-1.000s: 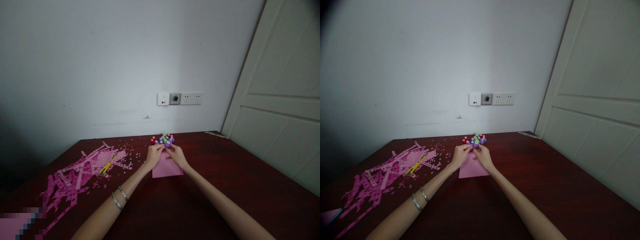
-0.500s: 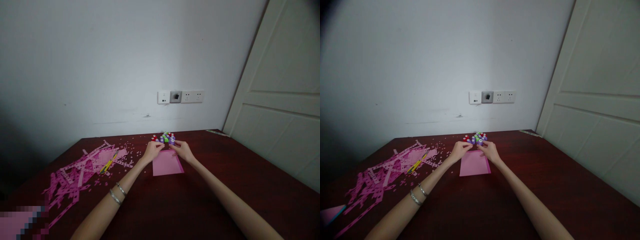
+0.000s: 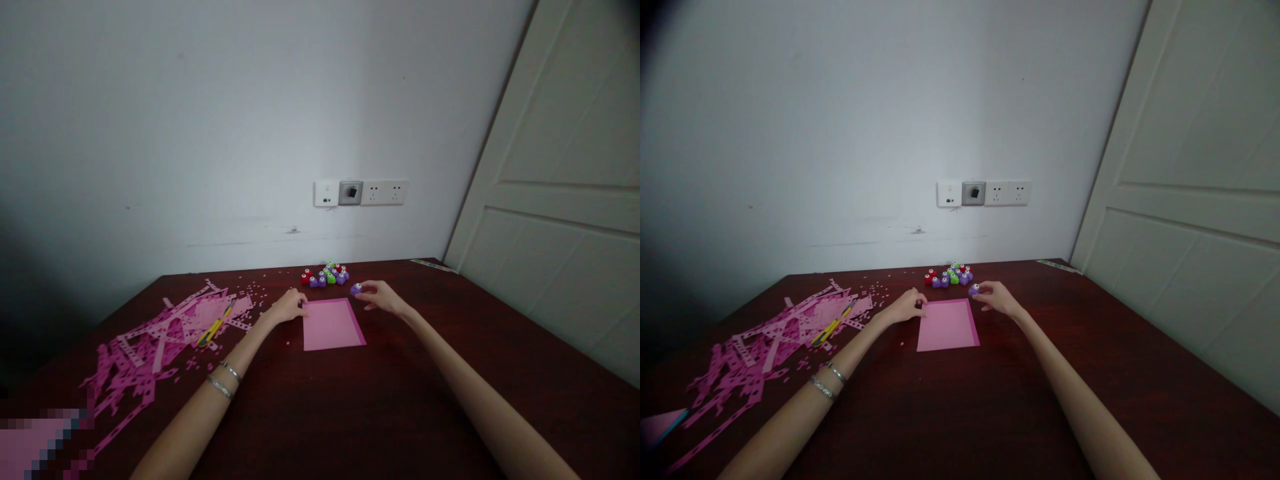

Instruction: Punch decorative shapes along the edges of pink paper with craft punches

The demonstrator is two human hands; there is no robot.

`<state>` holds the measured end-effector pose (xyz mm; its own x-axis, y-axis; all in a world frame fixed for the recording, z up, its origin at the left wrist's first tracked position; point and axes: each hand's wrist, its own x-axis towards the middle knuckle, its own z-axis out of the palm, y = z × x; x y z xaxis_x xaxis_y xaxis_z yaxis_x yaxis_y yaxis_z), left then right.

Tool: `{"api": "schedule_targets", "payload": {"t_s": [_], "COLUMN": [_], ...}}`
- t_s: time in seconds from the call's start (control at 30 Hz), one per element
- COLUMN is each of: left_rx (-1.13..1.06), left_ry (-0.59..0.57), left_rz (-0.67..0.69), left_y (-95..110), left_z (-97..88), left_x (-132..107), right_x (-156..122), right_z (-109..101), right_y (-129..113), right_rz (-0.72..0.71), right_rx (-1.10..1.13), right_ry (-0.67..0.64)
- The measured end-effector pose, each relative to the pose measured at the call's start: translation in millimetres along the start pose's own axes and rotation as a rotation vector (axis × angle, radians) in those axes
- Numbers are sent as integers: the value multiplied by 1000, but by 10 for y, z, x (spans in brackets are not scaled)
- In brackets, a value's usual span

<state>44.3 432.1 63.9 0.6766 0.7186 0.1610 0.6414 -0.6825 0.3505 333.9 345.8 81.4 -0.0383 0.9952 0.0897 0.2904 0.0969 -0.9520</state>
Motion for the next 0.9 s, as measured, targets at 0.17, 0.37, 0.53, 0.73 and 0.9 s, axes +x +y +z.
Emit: {"api": "schedule_targets", "payload": {"t_s": [0.17, 0.37, 0.53, 0.73, 0.9], "left_rx": [-33, 59, 83, 82, -20], "left_ry": [-27, -109, -171, -207, -156], "left_rz": [13, -70, -120, -118, -91], "left_y": [13, 97, 109, 69, 24], "left_z": [8, -36, -58, -63, -35], "left_x": [33, 107, 165, 180, 195], "right_x": [24, 28, 26, 37, 47], "right_z": [20, 46, 75, 94, 97], "right_y": [3, -6, -25, -27, -13], "right_rz": [-24, -45, -68, -80, -81], "right_rx": [-53, -96, -121, -141, -145], "right_ry": [-20, -31, -55, -81, -75]}}
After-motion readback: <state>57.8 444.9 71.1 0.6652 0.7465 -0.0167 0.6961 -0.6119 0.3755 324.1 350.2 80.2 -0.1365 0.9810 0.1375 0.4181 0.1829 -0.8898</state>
